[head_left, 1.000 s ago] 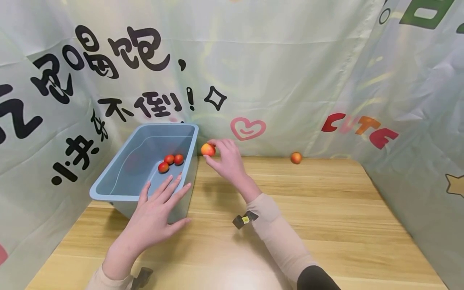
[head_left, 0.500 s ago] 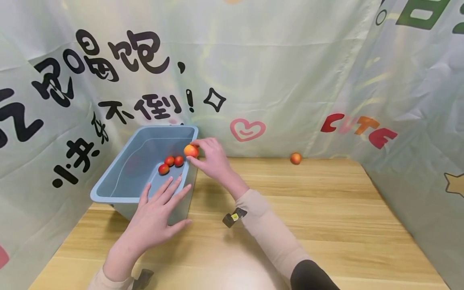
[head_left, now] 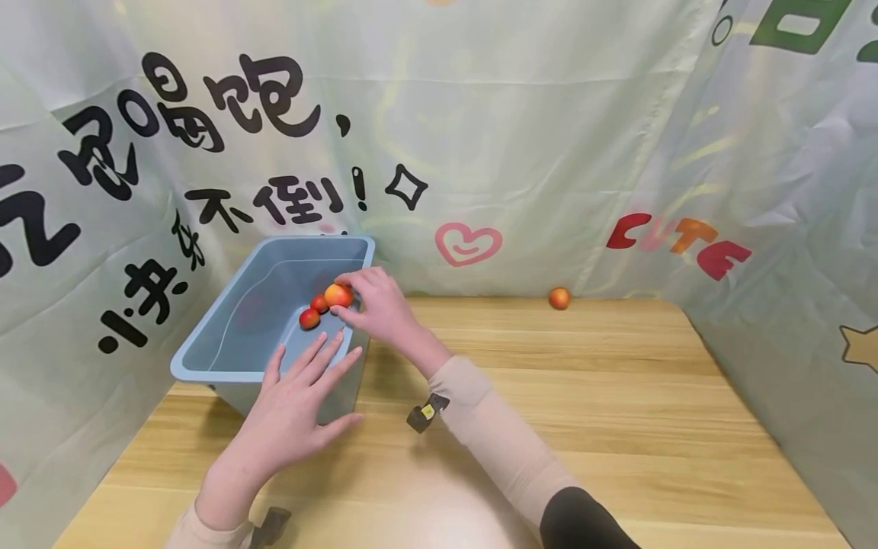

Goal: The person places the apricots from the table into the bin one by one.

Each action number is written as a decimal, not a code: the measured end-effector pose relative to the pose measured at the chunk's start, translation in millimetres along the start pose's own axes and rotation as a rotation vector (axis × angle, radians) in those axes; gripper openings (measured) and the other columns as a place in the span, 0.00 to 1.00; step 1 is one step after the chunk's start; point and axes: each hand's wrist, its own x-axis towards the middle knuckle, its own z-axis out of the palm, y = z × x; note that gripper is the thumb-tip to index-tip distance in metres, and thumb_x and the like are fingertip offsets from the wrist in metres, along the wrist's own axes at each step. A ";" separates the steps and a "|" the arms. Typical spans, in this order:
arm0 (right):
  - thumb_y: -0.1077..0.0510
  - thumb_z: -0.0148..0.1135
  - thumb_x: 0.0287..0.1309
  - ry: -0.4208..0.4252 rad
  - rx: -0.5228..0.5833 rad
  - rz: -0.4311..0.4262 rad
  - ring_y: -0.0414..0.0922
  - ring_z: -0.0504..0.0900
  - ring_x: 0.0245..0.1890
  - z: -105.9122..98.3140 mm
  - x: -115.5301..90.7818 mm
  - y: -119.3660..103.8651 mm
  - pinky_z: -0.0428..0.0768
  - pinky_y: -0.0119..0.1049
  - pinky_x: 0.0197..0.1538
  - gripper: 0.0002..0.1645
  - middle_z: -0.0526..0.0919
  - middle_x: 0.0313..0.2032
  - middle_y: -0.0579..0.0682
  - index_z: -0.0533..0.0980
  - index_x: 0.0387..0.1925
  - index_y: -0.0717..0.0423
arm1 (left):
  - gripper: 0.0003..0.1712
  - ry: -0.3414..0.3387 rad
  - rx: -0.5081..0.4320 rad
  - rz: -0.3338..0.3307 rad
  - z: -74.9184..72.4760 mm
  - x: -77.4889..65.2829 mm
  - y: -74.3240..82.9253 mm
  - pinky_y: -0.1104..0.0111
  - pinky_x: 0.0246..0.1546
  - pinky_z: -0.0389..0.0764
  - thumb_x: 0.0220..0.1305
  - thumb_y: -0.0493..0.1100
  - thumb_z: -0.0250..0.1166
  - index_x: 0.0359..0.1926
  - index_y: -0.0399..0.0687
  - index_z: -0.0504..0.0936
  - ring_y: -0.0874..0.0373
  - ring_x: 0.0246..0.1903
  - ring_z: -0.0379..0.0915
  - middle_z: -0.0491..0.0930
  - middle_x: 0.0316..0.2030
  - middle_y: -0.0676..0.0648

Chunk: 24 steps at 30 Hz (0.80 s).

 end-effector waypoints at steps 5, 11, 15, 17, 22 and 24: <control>0.47 0.68 0.58 -0.008 0.001 0.002 0.46 0.74 0.56 3.3 1.4 -0.1 0.73 0.41 0.60 0.24 0.82 0.52 0.49 0.77 0.54 0.51 | 0.50 0.000 -0.002 -0.002 0.0 0.0 0.2 0.33 0.66 0.49 0.49 0.67 0.70 0.72 0.64 0.63 0.46 0.73 0.56 0.61 0.73 0.48; 0.46 0.68 0.58 -0.021 0.066 0.050 0.46 0.73 0.57 6.4 1.7 1.8 0.71 0.41 0.63 0.26 0.82 0.52 0.48 0.77 0.55 0.52 | 0.50 0.001 -0.001 -0.004 0.3 0.0 1.0 0.33 0.65 0.49 0.48 0.66 0.71 0.71 0.62 0.65 0.45 0.72 0.57 0.61 0.73 0.48; 0.46 0.68 0.57 -0.015 0.100 0.077 0.46 0.72 0.59 7.1 0.2 2.1 0.70 0.43 0.64 0.26 0.83 0.51 0.48 0.77 0.55 0.52 | 0.51 0.004 0.001 -0.001 0.2 0.1 1.7 0.33 0.65 0.49 0.48 0.65 0.72 0.72 0.62 0.64 0.45 0.72 0.58 0.61 0.73 0.48; 0.46 0.68 0.57 -0.005 0.107 0.079 0.47 0.72 0.59 7.3 -0.4 2.0 0.70 0.43 0.64 0.25 0.83 0.51 0.48 0.78 0.54 0.51 | 0.51 0.010 0.001 0.000 0.1 0.2 1.7 0.33 0.65 0.49 0.47 0.65 0.72 0.72 0.62 0.64 0.45 0.72 0.58 0.61 0.73 0.48; 0.46 0.67 0.59 0.016 0.123 0.080 0.47 0.72 0.59 8.5 -2.4 2.4 0.70 0.43 0.65 0.24 0.83 0.52 0.48 0.78 0.54 0.51 | 0.51 0.030 0.004 0.007 0.1 0.5 1.0 0.33 0.65 0.49 0.46 0.64 0.73 0.72 0.61 0.65 0.44 0.71 0.59 0.62 0.73 0.47; 0.46 0.66 0.59 0.025 0.125 0.083 0.47 0.72 0.59 9.6 -3.0 3.1 0.70 0.43 0.65 0.24 0.83 0.52 0.48 0.78 0.53 0.52 | 0.51 0.034 0.006 0.009 0.0 0.6 0.9 0.33 0.65 0.49 0.46 0.64 0.73 0.72 0.61 0.64 0.44 0.71 0.59 0.62 0.73 0.47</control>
